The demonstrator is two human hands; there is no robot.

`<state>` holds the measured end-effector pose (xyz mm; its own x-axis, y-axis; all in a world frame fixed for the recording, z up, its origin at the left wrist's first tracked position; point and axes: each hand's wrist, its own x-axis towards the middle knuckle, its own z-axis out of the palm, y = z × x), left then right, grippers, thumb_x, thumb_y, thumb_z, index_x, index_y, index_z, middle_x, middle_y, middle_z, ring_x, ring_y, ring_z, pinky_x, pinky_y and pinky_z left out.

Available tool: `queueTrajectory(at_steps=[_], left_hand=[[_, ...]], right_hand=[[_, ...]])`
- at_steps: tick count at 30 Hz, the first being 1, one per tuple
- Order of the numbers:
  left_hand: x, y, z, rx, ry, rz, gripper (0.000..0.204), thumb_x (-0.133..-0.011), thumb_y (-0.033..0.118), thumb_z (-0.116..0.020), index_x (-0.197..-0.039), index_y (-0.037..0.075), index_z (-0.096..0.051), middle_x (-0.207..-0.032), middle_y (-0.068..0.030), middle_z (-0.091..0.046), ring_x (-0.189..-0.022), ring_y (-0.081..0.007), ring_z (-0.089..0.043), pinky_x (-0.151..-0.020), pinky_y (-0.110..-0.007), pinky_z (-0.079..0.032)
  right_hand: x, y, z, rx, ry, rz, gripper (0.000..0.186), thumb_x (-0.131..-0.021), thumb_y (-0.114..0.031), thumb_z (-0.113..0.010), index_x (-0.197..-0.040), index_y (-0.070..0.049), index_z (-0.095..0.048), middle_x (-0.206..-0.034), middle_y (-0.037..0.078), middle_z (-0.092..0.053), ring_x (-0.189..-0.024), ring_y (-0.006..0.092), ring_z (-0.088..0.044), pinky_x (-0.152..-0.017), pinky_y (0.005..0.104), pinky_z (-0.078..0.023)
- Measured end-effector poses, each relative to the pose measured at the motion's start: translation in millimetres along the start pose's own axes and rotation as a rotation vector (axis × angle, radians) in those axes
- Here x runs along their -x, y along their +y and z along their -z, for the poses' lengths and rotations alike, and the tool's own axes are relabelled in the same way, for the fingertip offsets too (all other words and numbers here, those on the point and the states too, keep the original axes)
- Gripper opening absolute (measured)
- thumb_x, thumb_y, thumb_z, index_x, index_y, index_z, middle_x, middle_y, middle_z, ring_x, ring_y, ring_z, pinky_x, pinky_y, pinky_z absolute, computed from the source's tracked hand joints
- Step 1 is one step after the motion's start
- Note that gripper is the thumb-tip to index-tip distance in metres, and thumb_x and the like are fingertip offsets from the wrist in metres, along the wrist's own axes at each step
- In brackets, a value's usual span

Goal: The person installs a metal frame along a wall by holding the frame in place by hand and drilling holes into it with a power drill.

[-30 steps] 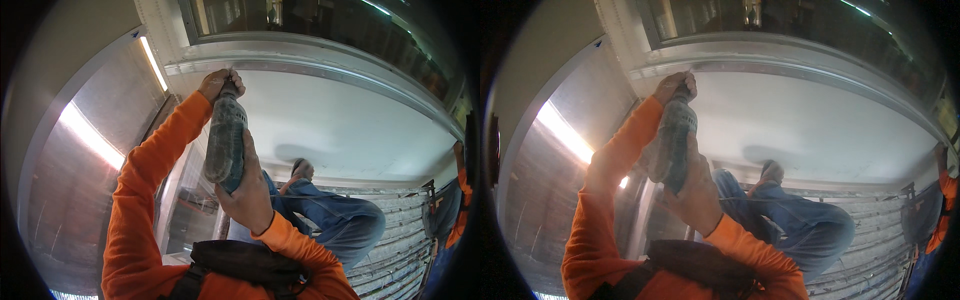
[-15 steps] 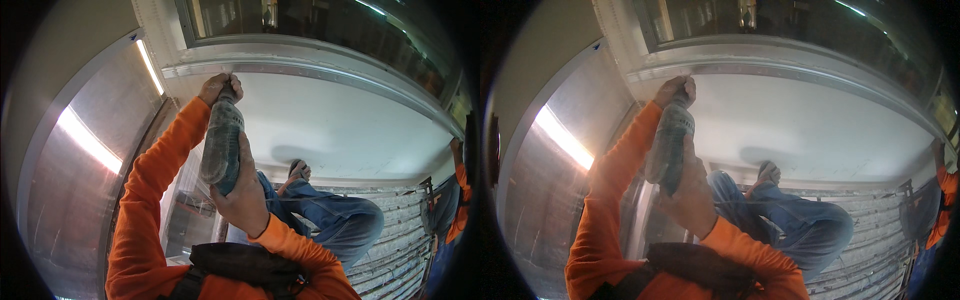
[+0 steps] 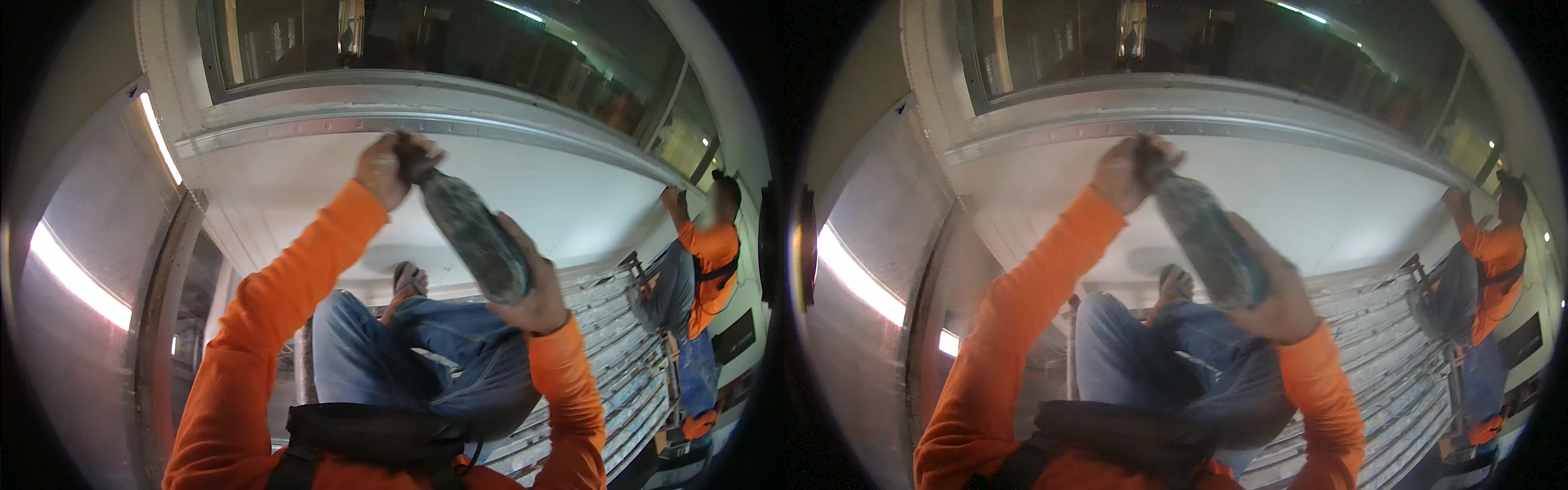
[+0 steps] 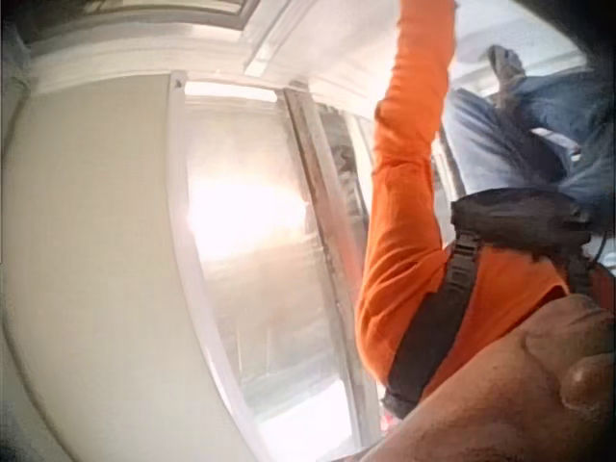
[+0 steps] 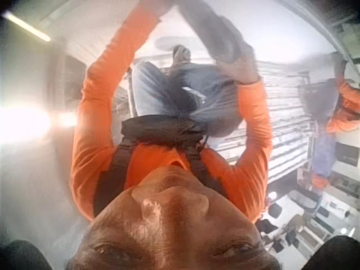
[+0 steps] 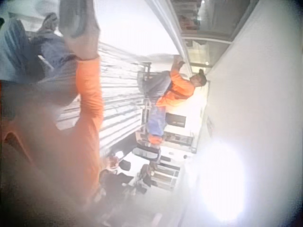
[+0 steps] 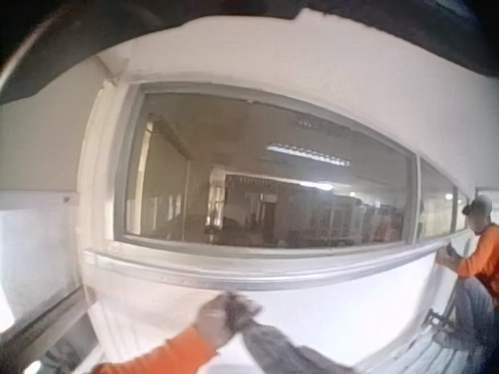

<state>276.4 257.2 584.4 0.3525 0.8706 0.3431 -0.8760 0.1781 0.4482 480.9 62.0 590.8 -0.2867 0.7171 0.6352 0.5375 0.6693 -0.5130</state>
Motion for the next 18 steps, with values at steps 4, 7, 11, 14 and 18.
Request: queueTrajectory(at_steps=[4, 7, 11, 14, 18], left_hand=[[-16, -86, -27, 0.129, 0.021, 0.217, 0.023, -0.099, 0.02, -0.038, -0.097, 0.003, -0.054, -0.092, -0.0163, -0.062, -0.091, -0.0335, -0.063, -0.092, -0.054, -0.052], [0, -127, -61, 0.211, -0.07, 0.329, 0.027, -0.1, 0.021, -0.035, -0.098, 0.001, -0.052, -0.093, -0.0173, -0.061, -0.091, -0.0324, -0.063, -0.088, -0.051, -0.054], [21, -152, -72, 0.208, 0.015, 0.375, 0.027, -0.098, 0.022, -0.045, -0.105, -0.002, -0.056, -0.103, -0.0191, -0.063, -0.099, -0.0337, -0.061, -0.094, -0.049, -0.05], [10, -165, -67, 0.232, -0.016, 0.314, 0.029, -0.098, 0.024, -0.045, -0.107, -0.002, -0.054, -0.098, -0.0163, -0.062, -0.093, -0.032, -0.061, -0.091, -0.047, -0.05], [-7, -167, -61, 0.242, 0.038, 0.238, 0.031, -0.1, 0.026, -0.04, -0.108, -0.001, -0.053, -0.09, -0.013, -0.059, -0.086, -0.0294, -0.059, -0.089, -0.046, -0.05]], right_hand=[[33, -7, 67, 0.42, -0.121, -0.044, 0.088, -0.065, -0.016, -0.082, -0.141, -0.003, -0.042, -0.125, 0.023, -0.06, -0.107, 0.0333, -0.065, -0.091, 0.0373, -0.053], [76, -36, 86, 0.414, -0.097, -0.204, 0.085, -0.071, -0.008, -0.078, -0.144, 0.002, -0.035, -0.127, 0.019, -0.059, -0.114, 0.0247, -0.061, -0.094, 0.0335, -0.049], [106, -64, 39, -0.147, 0.414, -0.457, 0.087, -0.068, 0.001, -0.066, -0.146, 0.006, -0.028, -0.12, 0.019, -0.061, -0.108, 0.0273, -0.063, -0.092, 0.0328, -0.05], [108, -61, 23, -0.4, 0.535, -0.632, 0.076, -0.069, 0.005, -0.062, -0.14, 0.006, -0.035, -0.115, 0.019, -0.062, -0.093, 0.0241, -0.065, -0.077, 0.0315, -0.054], [80, -46, 16, -0.731, 0.596, -0.641, 0.054, -0.076, 0.003, -0.058, -0.128, 0.007, -0.045, -0.107, 0.018, -0.064, -0.079, 0.0188, -0.063, -0.06, 0.0293, -0.053]])
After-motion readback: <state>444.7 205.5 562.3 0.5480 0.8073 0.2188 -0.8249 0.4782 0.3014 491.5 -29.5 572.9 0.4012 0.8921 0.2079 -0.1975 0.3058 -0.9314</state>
